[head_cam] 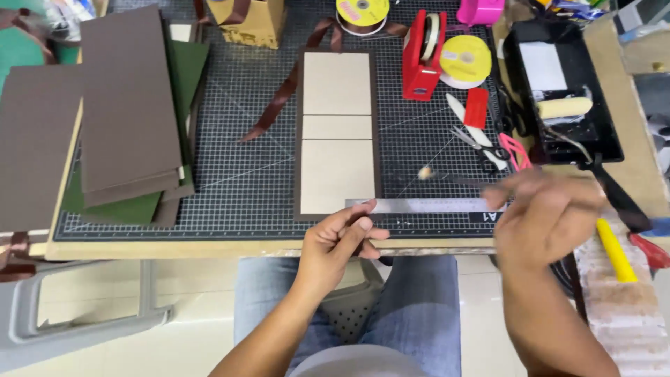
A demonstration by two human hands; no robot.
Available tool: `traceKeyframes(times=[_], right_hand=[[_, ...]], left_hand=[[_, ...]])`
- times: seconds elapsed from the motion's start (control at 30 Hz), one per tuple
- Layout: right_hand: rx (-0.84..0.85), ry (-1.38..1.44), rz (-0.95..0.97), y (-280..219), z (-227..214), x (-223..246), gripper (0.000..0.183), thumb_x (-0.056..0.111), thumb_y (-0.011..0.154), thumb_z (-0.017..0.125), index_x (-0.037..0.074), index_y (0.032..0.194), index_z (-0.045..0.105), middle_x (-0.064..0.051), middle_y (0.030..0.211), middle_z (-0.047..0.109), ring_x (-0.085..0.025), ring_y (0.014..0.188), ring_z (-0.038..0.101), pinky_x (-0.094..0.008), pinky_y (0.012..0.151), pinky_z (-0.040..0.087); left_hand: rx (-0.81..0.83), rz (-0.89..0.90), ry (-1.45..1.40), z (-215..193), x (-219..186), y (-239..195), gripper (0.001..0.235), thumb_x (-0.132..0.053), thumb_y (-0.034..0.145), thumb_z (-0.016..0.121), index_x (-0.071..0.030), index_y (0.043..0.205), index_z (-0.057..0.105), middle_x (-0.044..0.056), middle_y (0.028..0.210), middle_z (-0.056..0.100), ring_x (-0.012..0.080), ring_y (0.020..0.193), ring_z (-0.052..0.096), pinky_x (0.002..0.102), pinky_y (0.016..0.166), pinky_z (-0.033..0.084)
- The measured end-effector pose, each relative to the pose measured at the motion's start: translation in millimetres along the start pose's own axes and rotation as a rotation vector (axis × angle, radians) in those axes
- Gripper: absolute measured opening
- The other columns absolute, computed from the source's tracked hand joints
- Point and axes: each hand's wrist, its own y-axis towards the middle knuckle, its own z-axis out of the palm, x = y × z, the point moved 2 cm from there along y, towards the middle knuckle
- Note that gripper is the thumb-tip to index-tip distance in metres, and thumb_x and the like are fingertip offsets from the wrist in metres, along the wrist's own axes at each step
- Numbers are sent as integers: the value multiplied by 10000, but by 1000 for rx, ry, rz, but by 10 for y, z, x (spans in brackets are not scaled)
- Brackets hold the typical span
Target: The person measures a brown ribbon against a white card using a ruler, applies glue to the ribbon with a brush, and presses it onto the card. This process is repeated for a second ribbon on the same card.
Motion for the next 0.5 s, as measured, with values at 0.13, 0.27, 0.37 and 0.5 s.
traceKeyframes(times=[0.13,0.27,0.37,0.5], right_hand=[[314,422,-1,-452,130,113,311,335,1074,570,35,994,594,-146,865,681,-233,685,713,-283,567,662],[405,348,-177,-502,349,353,288,135,977,556,-86,807,628,-156,619,666,-255,459,637,-372,499,553],[444,345,-213,-487,405,440,261,126,992,553,-73,842,630,-134,627,664,-247,485,641,-358,502,550],[529,243,-261,-516,544,573,182,96,974,611,-46,874,666,-132,654,696,-275,482,625,-374,488,536]], left_hand=[[-45,-50,39,-20,-3,-109,362,-150,991,610,21,1308,645,216,994,801,210,677,773,322,693,681],[-131,103,113,-48,-10,-230,302,-68,976,667,74,1243,679,270,915,789,199,660,776,295,638,664],[-151,124,136,-71,-75,-268,321,-69,970,674,76,1257,672,269,916,788,195,666,775,284,648,662],[-159,139,175,-56,-182,-335,333,-71,974,670,93,1264,657,260,911,791,186,672,772,272,653,660]])
